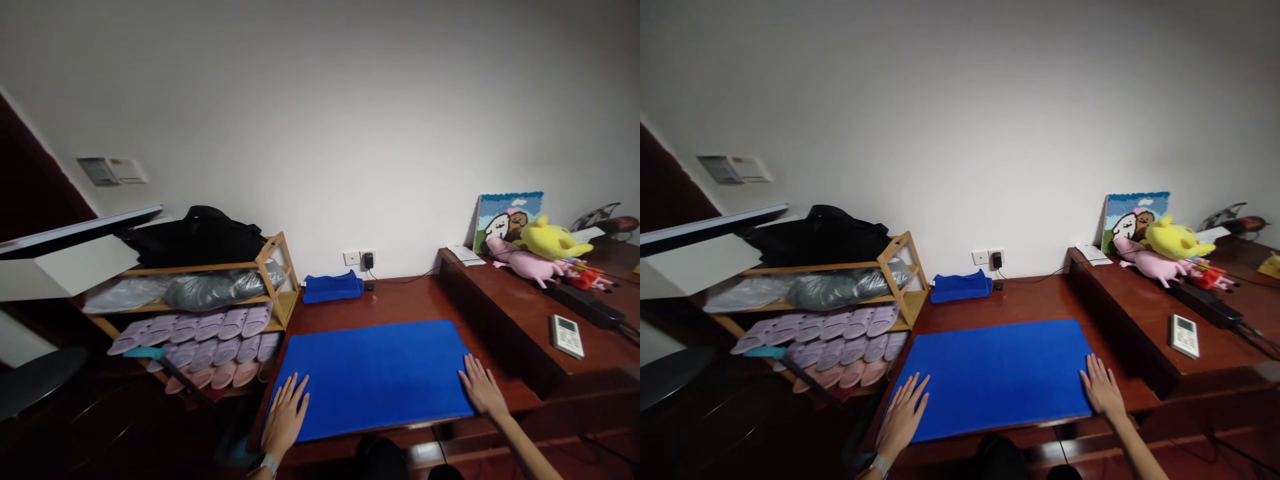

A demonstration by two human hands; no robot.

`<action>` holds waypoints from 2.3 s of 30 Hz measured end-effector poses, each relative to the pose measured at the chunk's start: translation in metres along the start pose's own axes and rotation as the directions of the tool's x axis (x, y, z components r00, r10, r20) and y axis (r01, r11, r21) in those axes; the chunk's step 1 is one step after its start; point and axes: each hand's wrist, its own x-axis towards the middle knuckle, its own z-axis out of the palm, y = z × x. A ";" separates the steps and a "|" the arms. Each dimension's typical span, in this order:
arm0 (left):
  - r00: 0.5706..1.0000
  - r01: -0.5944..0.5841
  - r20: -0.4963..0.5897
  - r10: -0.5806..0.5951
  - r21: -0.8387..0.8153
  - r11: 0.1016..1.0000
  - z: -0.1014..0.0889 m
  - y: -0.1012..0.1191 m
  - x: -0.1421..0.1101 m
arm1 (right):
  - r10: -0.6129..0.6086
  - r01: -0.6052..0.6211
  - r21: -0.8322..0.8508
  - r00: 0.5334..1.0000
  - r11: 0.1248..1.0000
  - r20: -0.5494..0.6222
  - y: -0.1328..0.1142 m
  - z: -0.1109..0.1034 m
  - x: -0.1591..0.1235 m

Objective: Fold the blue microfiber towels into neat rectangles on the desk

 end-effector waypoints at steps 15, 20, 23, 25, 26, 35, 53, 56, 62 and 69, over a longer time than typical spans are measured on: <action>1.000 -0.026 -0.008 0.026 0.001 1.000 0.013 -0.019 0.005 | -0.126 0.136 0.132 0.989 0.982 -0.080 0.006 -0.055 0.116; 0.999 -0.034 0.019 0.033 0.004 0.999 0.018 -0.029 0.008 | -0.119 0.130 0.181 0.990 0.975 -0.070 0.003 -0.043 0.146; 0.999 -0.021 0.038 0.021 -0.005 1.000 0.015 -0.028 0.007 | -0.115 0.127 0.202 0.991 0.971 -0.069 0.005 -0.033 0.147; 0.999 -0.014 0.045 0.013 0.015 1.000 0.011 -0.027 0.007 | -0.119 0.129 0.216 0.991 0.968 -0.058 0.008 -0.030 0.148; 0.999 -0.019 0.050 0.017 0.042 0.999 0.009 -0.027 0.008 | -0.122 0.131 0.223 0.991 0.966 -0.054 0.009 -0.029 0.149; 0.995 -0.103 -0.007 0.104 0.066 0.992 0.013 0.132 0.037 | -0.128 0.139 0.299 0.990 0.944 -0.054 0.013 -0.029 0.154; 0.887 -0.319 0.194 0.418 -0.397 0.861 0.181 0.528 0.007 | -0.056 0.094 0.552 0.995 0.829 -0.085 0.030 -0.012 0.169; 0.927 -0.276 0.116 0.356 -0.428 0.860 0.180 0.528 0.009 | 0.004 0.049 0.645 0.997 0.762 -0.080 0.034 -0.014 0.174; 0.936 -0.190 0.120 0.330 -0.616 0.764 0.129 0.497 0.024 | 0.156 -0.034 0.771 0.984 0.636 -0.085 0.022 -0.039 0.176; 0.962 0.155 0.255 0.100 -0.807 0.570 0.021 0.407 0.039 | 0.168 -0.019 0.849 0.982 0.528 -0.082 -0.051 -0.086 0.173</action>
